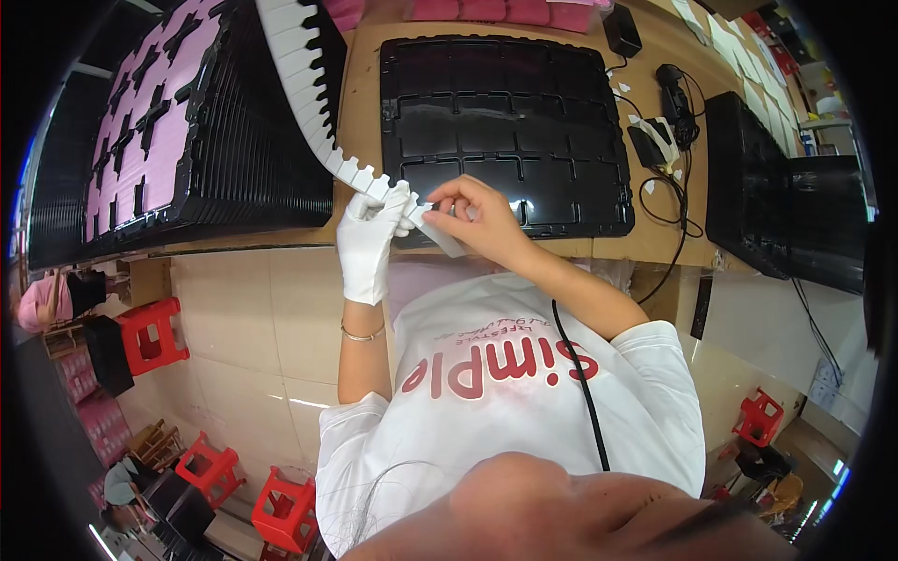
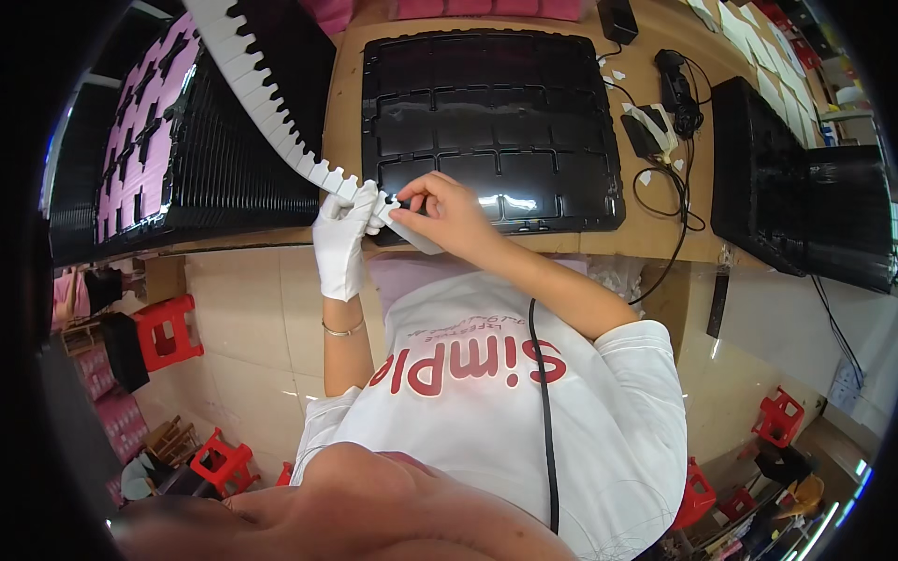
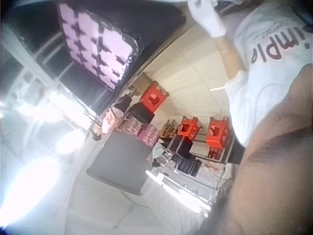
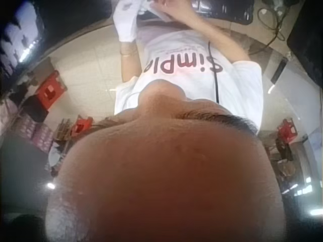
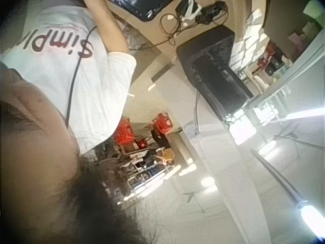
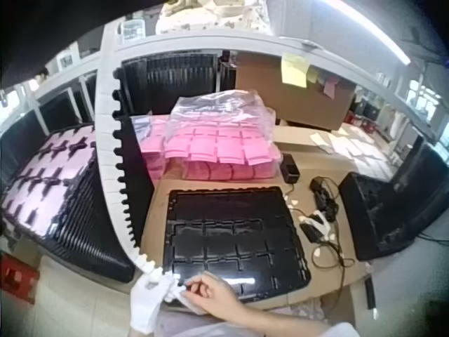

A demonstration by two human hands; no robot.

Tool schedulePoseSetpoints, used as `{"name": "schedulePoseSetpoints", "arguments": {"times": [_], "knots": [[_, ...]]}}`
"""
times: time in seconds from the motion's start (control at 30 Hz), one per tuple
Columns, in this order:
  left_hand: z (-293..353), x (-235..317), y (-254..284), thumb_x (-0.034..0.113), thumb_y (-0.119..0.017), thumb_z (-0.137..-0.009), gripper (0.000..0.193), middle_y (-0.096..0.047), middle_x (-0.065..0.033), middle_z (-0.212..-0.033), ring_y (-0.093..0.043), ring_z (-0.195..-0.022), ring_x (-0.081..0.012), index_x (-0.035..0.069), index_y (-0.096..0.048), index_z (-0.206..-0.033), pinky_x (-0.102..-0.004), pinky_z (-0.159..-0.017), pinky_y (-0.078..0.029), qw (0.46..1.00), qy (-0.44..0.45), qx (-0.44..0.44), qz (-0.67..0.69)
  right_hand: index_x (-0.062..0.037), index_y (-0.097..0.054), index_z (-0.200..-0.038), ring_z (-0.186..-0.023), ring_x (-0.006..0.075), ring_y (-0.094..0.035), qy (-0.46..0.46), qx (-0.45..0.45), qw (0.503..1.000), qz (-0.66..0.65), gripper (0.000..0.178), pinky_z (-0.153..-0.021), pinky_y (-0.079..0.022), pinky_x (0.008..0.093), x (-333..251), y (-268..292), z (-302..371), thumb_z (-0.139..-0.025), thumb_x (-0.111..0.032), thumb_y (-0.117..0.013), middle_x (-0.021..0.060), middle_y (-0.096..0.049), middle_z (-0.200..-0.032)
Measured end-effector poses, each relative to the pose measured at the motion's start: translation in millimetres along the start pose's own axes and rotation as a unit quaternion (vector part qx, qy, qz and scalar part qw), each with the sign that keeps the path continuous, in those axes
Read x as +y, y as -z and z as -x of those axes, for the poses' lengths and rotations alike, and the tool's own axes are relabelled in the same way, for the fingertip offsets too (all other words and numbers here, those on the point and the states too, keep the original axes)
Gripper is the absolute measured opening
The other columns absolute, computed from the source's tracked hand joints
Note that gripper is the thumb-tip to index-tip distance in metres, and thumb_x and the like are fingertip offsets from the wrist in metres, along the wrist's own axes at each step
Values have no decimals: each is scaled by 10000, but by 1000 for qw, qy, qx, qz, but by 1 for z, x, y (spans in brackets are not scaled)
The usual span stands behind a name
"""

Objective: The person assembles black plastic trays by applying a white adhesive strip to the edge of each tray and then placing a pink plastic insert into the tray. The person repeats this process for multiple trays, stacking the finished units to the side.

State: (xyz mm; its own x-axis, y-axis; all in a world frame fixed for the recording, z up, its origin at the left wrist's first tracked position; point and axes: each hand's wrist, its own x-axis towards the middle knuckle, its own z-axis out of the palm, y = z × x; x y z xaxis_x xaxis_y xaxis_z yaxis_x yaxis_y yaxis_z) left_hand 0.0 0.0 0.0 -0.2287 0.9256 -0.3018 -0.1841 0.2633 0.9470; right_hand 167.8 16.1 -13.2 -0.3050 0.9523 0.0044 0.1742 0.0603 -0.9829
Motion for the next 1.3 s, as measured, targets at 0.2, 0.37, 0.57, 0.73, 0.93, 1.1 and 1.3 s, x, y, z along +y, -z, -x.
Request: {"name": "schedulePoseSetpoints", "arguments": {"times": [0.2, 0.37, 0.57, 0.73, 0.93, 1.1, 1.3], "knots": [[7, 4, 12, 139, -692, -883, 133, -661, -29, -770, -552, -580, -47, 32, -614, -892, -181, -494, -400, 1000, 9, 26, 13, -31, -694, -859, -611, 53, -457, 136, 3, 991, -5, 69, -549, -369, 206, -7, -10, 4, -800, -51, -722, 20, -568, -823], [1, -2, 24, 158, -692, -882, 141, -637, -24, -743, -502, -561, -26, 40, -615, -871, -162, -498, -358, 996, -6, 90, -17, -54, -702, -844, -601, 47, -448, 136, -65, 987, 54, 76, -527, -358, 204, -9, 6, -15, -778, -61, -739, 12, -558, -797], [4, -10, 23, 159, -691, -880, 159, -654, -38, -779, -568, -624, -49, 19, -618, -902, -185, -560, -451, 997, 33, 8, -72, -56, -617, -812, -753, 288, -620, 107, -98, 947, 288, 114, -687, -489, 402, 14, -6, -38, -761, -150, -654, 99, -608, -811], [5, -11, 19, 167, -692, -875, 186, -669, -56, -783, -603, -654, -63, -4, -619, -880, -204, -600, -497, 993, 26, 32, -109, -46, -618, -816, -767, 289, -629, 80, -91, 942, 313, 128, -696, -494, 408, 15, -11, -39, -750, -149, -654, 104, -627, -827], [8, -6, 14, 144, -679, -881, 168, -677, -64, -799, -630, -694, -73, -15, -623, -875, -216, -625, -514, 990, 26, 58, -126, -45, -629, -807, -728, 275, -615, 93, -110, 951, 274, 120, -674, -487, 374, 15, -6, -39, -744, -145, -651, 97, -616, -803], [4, -16, 27, 93, -663, -883, 118, -666, -46, -805, -601, -660, -59, 5, -618, -948, -191, -592, -474, 995, 9, 59, -78, -56, -616, -784, -729, 160, -575, 71, -232, 963, 114, 57, -651, -461, 308, 9, 20, -37, -776, -112, -622, 68, -602, -834], [10, -5, 11, 79, -681, -876, 157, -653, -24, -833, -568, -634, -46, 14, -622, -1005, -174, -545, -423, 999, 19, 11, 42, -31, -625, -976, -771, 70, -541, -151, -143, 934, -292, 121, -655, -419, 209, 8, 22, -28, -885, -110, -611, 54, -625, -943]]}}
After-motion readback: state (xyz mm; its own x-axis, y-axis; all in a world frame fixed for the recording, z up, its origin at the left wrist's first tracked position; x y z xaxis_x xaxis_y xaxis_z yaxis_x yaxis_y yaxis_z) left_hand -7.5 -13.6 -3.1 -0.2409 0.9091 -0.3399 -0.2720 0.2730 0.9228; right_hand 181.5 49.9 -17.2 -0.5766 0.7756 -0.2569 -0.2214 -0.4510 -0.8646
